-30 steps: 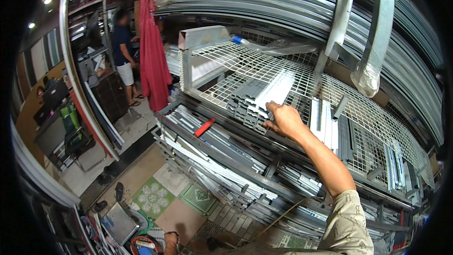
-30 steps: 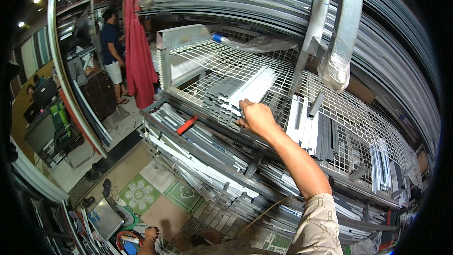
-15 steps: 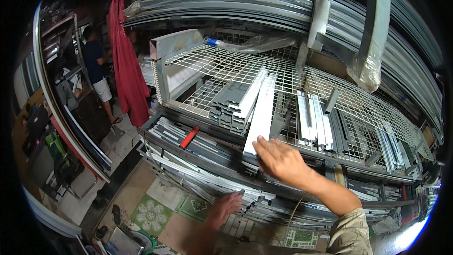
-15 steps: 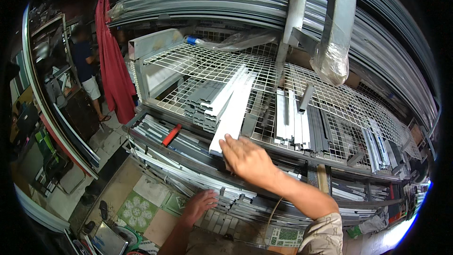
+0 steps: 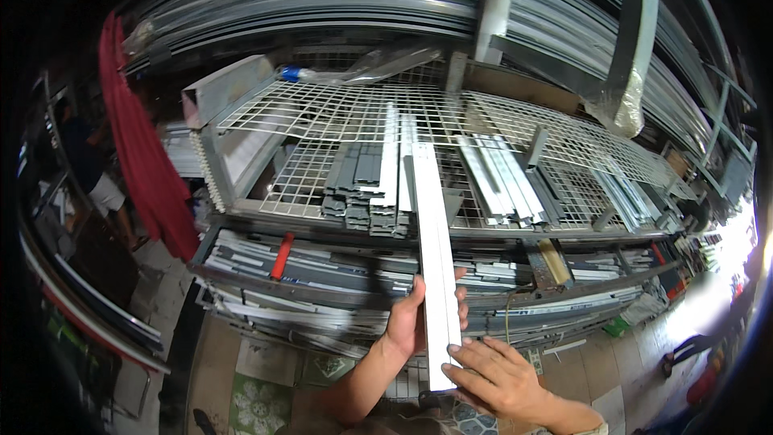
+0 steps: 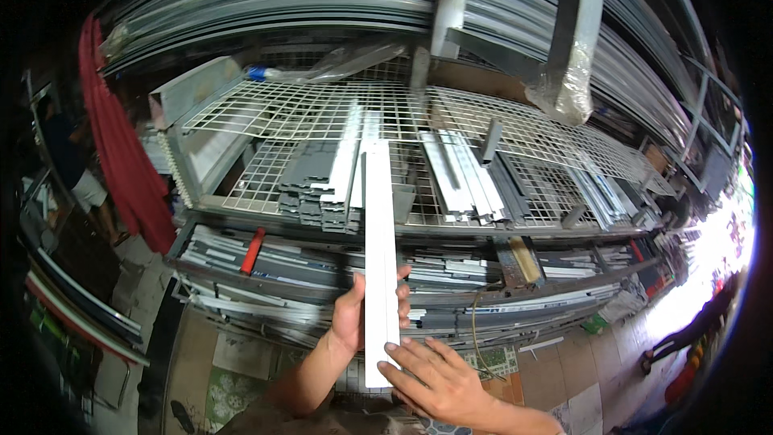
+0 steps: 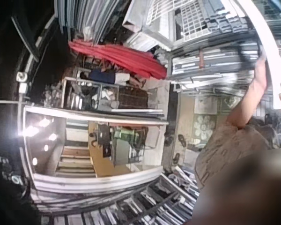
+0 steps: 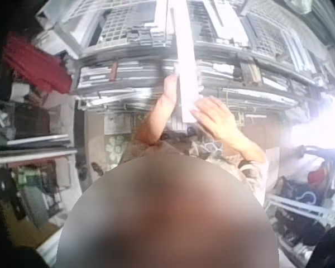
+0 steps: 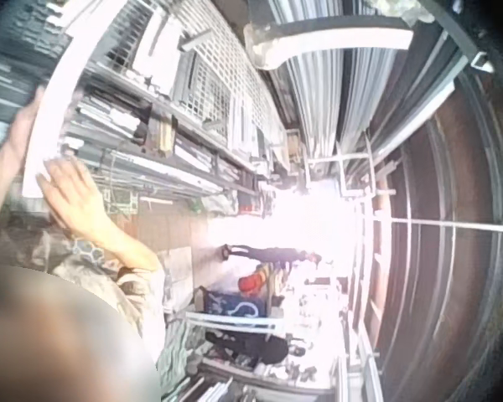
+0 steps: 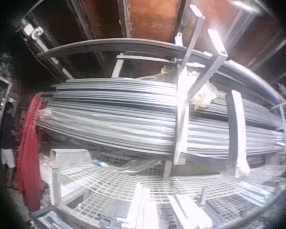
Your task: The person retrieves aluminum profiles from a rack, places them on a workbench, and uses a cordless drill to fasten screws into the profiles. The person also handles small hardware components and aligns the profiles for assembly.
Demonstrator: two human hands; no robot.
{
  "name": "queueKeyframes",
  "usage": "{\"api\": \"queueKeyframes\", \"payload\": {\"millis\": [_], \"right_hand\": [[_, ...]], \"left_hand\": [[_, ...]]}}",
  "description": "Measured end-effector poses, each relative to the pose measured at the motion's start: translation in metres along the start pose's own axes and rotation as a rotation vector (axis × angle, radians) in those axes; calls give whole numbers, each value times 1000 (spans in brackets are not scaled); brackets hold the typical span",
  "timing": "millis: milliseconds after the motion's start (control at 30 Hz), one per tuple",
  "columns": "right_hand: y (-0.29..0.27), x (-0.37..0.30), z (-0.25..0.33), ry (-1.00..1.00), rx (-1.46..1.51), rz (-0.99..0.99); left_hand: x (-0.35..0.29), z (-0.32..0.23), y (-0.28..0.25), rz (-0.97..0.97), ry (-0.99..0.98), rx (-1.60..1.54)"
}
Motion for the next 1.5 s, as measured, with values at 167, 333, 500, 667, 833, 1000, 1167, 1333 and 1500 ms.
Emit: {"api": "queueKeyframes", "payload": {"millis": [167, 333, 500, 667, 833, 1000, 1167, 1333, 1500], "right_hand": [[5, -29, -12, 439, 287, -67], [43, -43, -54, 861, 464, -279], [103, -31, -68, 989, 679, -189], [126, -32, -65, 986, 934, -247], [127, -35, -59, 987, 1108, -328], [116, -31, -56, 958, 1147, -387], [112, -35, -49, 971, 1153, -339], [116, -32, -49, 943, 1234, -353], [98, -43, -74, 892, 938, -416]], "left_hand": [[-44, 35, -38, -50, -158, 153], [-79, 73, -68, -90, -203, 470], [-108, 115, -81, -228, -419, 640], [-114, 111, -76, -269, -328, 773], [-115, 99, -70, -214, -358, 926], [-113, 96, -63, -189, -327, 1022], [-116, 102, -61, -159, -319, 993], [-109, 101, -64, -201, -344, 1056], [-77, 89, -57, -120, -261, 1240]]}}
Point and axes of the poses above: each hand's wrist, its own x-axis towards the middle knuckle, its own y-axis out of the palm, z = x × y, the point moved 6 cm from there along x, towards the middle knuckle, and after that the axes turned 2 degrees about y, right-handed, at the moved point
